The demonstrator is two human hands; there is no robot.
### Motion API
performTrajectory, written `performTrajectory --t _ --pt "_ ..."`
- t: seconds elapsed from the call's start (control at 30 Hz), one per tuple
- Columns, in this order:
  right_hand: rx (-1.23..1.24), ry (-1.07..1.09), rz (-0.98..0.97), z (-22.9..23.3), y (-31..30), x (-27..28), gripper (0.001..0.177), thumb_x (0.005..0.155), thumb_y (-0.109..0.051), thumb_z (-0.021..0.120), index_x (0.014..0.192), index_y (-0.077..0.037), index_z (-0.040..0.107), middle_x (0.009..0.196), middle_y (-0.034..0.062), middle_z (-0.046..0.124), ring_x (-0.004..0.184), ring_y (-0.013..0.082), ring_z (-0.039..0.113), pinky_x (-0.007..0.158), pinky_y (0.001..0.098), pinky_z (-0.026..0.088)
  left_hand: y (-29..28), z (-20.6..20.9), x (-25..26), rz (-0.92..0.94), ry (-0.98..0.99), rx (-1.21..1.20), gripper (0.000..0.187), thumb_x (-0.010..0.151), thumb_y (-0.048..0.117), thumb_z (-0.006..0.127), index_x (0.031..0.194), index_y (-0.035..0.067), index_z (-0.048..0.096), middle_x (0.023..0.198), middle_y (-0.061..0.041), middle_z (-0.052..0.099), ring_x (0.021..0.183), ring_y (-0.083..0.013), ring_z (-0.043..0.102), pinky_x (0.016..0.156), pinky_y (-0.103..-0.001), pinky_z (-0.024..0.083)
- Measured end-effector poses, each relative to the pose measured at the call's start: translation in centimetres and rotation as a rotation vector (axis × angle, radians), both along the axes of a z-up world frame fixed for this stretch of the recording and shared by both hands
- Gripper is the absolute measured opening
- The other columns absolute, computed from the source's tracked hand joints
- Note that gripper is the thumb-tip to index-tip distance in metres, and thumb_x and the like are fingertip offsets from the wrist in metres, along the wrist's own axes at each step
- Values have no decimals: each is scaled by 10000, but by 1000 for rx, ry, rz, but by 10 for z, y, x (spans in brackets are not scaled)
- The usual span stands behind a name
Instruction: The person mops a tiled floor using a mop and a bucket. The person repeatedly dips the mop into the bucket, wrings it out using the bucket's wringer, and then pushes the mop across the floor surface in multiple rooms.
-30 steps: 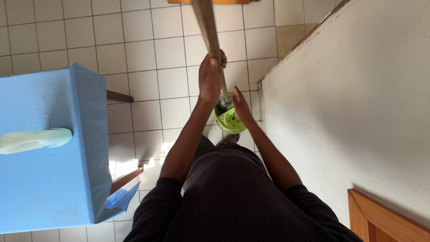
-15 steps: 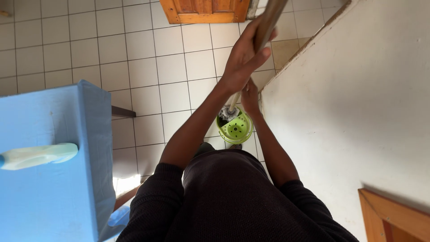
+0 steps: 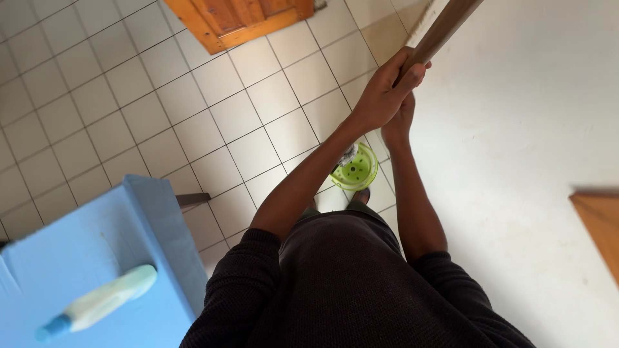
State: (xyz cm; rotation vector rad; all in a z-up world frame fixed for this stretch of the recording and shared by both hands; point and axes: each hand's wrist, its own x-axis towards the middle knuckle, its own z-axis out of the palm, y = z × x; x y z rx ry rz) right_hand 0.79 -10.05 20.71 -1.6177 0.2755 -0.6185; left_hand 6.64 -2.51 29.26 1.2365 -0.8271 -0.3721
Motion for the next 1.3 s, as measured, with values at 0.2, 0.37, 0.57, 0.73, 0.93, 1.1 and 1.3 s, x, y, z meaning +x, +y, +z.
performTrajectory --t 0.2,0.37,0.57,0.73,0.93,1.1,1.3 --pt "28 -69 -70 19 6 -25 220 1107 -204 539 1227 -20 525 1123 21 592 1073 131 585 924 292 517 -7 3 -12 -93 -8 63 554 1053 573 503 1226 64 635 826 -24 587 754 -101 535 796 -304 501" --pt "-29 -63 -147 -3 15 -50 288 1129 -214 552 1337 -23 495 1201 40 579 1141 158 585 970 310 519 -8 -16 -32 -145 -51 -90 538 1089 577 500 1245 72 602 1056 -19 705 996 -93 660 924 -296 555" --pt "35 -28 -188 -39 11 -75 350 1122 -258 568 1366 -16 503 1176 58 598 1098 174 610 923 316 540 -4 -32 -59 -148 -19 -34 517 1083 553 509 1236 67 597 976 -14 664 885 -100 593 854 -296 521" --pt "93 116 -96 -54 0 -88 434 1116 -331 478 1409 -10 473 1194 76 586 1129 194 596 958 334 533 -5 -63 -80 -60 84 131 517 1066 552 478 1178 59 590 844 -15 511 783 -128 494 767 -324 479" --pt "8 295 115 -62 -18 -134 683 1120 -518 285 1561 1 332 1527 196 440 1473 321 382 1193 418 347 -14 -117 -125 6 147 81 557 1109 561 307 1329 68 443 1106 -66 497 1047 -172 511 1007 -359 446" --pt "60 506 82 -44 -33 -167 751 1085 -600 259 1604 -57 272 1557 185 462 1526 321 385 1235 436 367 -39 -133 -162 58 192 128 492 1127 492 347 1336 55 436 1110 -76 507 1025 -169 503 976 -349 459" --pt "-7 78 103 40 -44 -207 945 1012 -774 193 1658 -84 216 1677 176 322 1592 331 297 1288 481 312 -48 -117 -187 158 235 127 486 1098 473 403 1320 48 481 1001 -34 486 887 -137 446 816 -318 438"
